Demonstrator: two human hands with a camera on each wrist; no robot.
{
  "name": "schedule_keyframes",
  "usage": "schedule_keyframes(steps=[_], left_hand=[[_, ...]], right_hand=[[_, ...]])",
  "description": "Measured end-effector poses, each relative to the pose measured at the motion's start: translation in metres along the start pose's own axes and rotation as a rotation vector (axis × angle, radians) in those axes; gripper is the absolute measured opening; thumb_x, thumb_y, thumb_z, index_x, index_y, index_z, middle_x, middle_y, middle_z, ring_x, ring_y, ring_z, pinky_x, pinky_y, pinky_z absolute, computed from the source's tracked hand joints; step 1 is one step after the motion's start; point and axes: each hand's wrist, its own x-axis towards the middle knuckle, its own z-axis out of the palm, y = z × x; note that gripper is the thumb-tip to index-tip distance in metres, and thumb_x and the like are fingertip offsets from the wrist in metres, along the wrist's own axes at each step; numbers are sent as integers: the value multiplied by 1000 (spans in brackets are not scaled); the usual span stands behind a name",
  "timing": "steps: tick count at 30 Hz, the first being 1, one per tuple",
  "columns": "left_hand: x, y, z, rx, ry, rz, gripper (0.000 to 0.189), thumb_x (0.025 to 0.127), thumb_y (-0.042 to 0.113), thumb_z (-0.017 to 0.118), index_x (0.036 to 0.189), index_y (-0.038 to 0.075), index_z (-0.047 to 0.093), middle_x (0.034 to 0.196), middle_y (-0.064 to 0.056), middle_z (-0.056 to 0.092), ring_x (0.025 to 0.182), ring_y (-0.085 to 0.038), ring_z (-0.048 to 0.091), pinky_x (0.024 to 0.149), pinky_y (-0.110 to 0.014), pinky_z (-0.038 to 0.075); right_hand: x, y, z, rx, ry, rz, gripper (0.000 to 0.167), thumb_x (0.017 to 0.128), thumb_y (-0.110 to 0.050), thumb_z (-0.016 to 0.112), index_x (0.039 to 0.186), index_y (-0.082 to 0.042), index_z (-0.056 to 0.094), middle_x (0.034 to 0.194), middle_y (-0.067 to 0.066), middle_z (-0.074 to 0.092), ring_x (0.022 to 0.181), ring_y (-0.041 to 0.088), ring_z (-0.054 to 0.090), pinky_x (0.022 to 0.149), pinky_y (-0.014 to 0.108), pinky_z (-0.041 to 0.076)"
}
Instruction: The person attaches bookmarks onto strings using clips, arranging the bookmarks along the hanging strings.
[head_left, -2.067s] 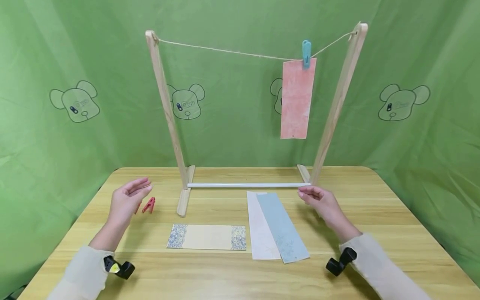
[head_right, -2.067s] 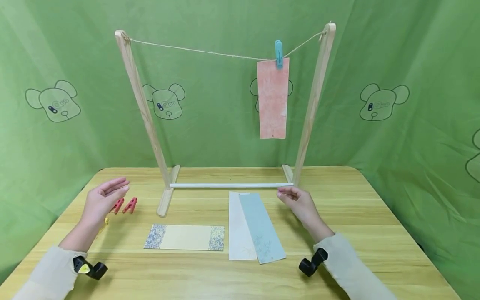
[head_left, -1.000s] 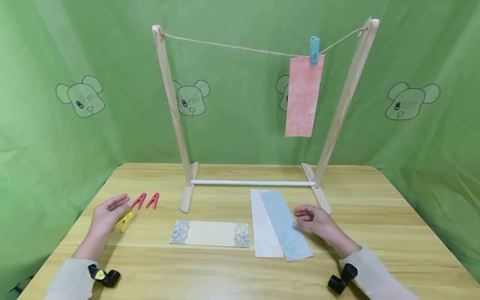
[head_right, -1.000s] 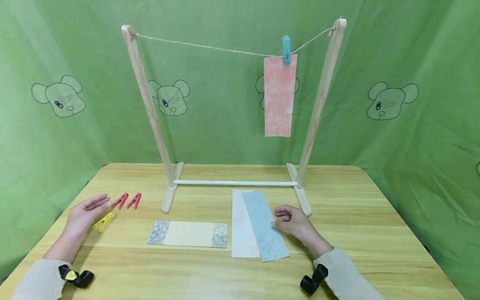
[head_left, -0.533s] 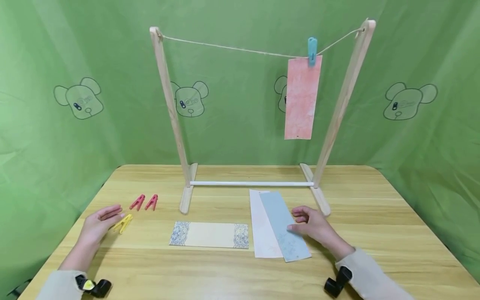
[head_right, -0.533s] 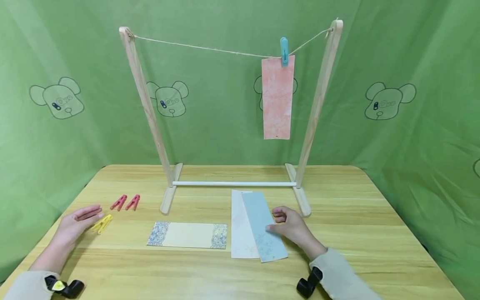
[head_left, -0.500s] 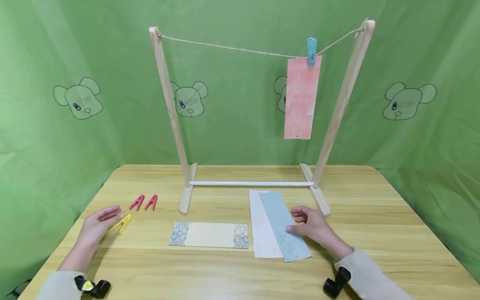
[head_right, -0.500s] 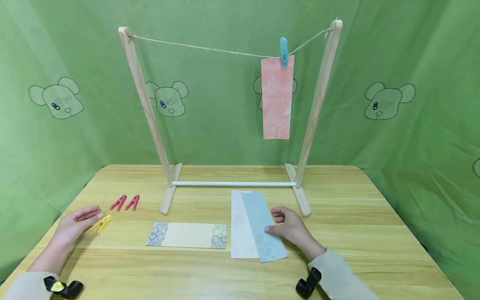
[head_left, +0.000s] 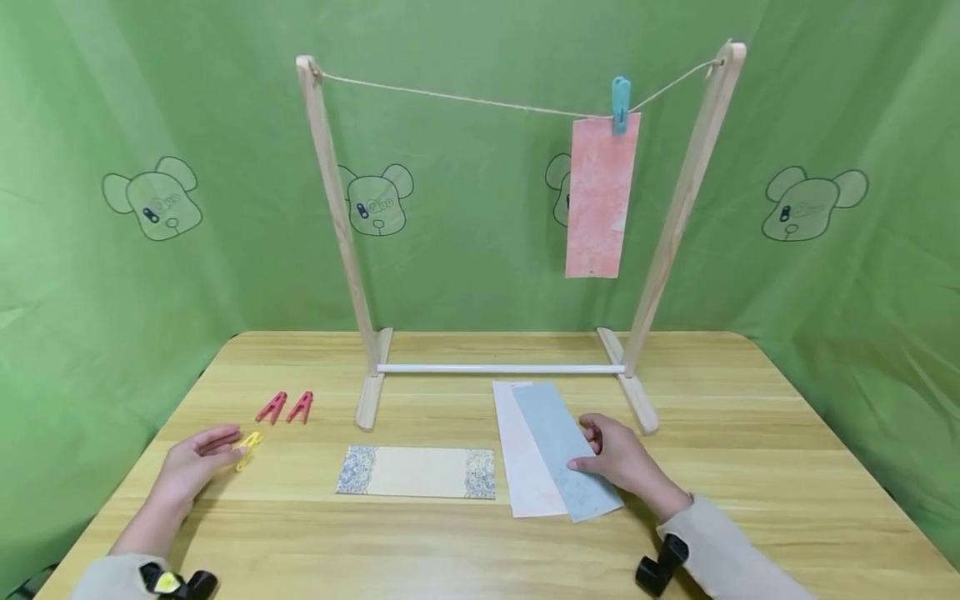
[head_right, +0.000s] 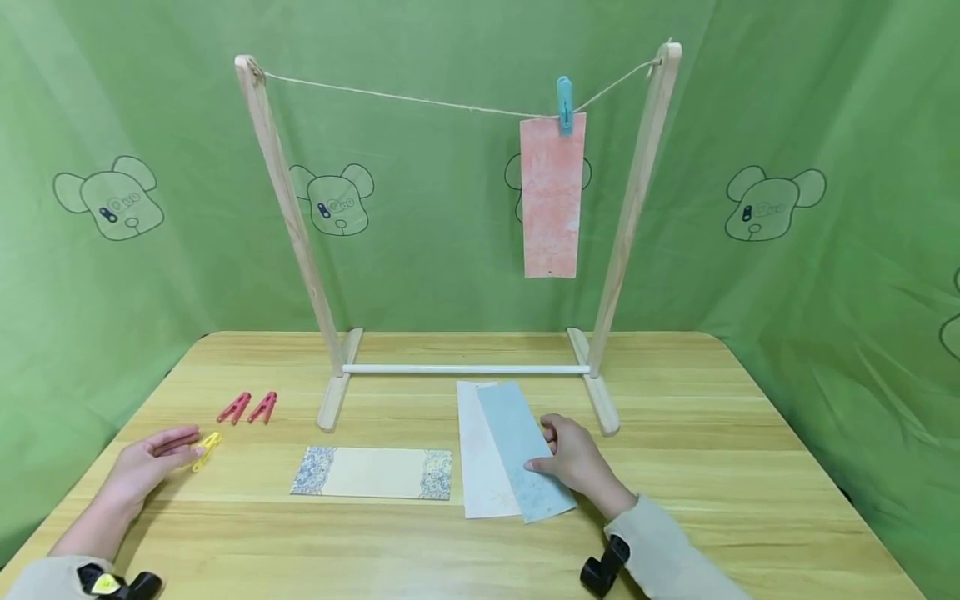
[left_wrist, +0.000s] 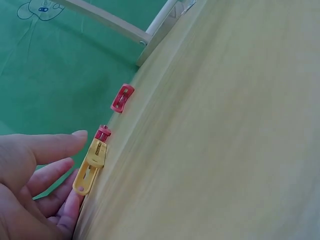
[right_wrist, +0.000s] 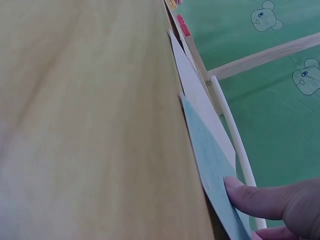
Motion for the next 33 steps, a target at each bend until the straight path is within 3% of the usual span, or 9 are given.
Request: schedule_keyframes(steps=[4,9,12,16,22,26,30,33], left_hand=[[1,0,4,83,-27,28,69,80,17,75,133,-11,41,130,-26,51,85,15,49,77,-4,44],[2,-1,5,148,-47,39,71,78,18,77,132,-11,42,132,-30,48,87,16,46,77,-3,42],[2,-1,4,189,-51,47,72,77,18,78,132,-11,42,131,-30,49,88,12,46,76,-4,42],[1,1,3,239,-51,54,69,75,16,79,130,-11,45,123,-29,53,90,-4,51,72,-11,45],[-1,8,-1,362,-52,24,67,73,21,80,121,-14,48,112,-29,56,95,-32,56,76,-33,50],[-1,13,-4,414,-44,-12,62,71,27,81,111,-11,54,99,-22,58,89,-31,55,73,-38,47],[-2,14,-7,399,-34,-41,58,71,27,81,107,-11,55,92,-14,58,84,-26,53,67,-30,43],[-1,15,-9,374,-24,-25,53,76,21,76,109,-13,53,90,-13,58,80,-22,52,64,-25,43]], right_hand=[[3,4,-3,21,-21,31,58,71,-9,82,116,12,54,82,6,52,72,16,45,60,23,41],[8,11,-6,101,-32,63,37,75,-6,78,104,8,60,81,6,56,70,15,49,57,21,44],[9,15,-8,184,-46,75,30,80,-5,74,103,9,61,82,7,59,72,16,52,58,20,47],[11,19,-10,234,-63,83,26,83,-7,70,102,8,62,82,7,61,75,15,54,60,19,48],[11,23,-17,313,-102,101,27,83,-7,70,102,9,61,82,6,62,74,12,55,61,19,51],[13,25,-21,426,-138,123,28,83,-6,70,101,11,58,78,3,61,69,11,56,59,20,52],[16,26,-22,525,-181,151,26,83,-4,69,101,11,57,77,1,62,69,10,58,61,22,54],[18,26,-23,578,-191,165,25,83,-3,68,101,10,57,77,0,63,70,10,60,63,23,55]])
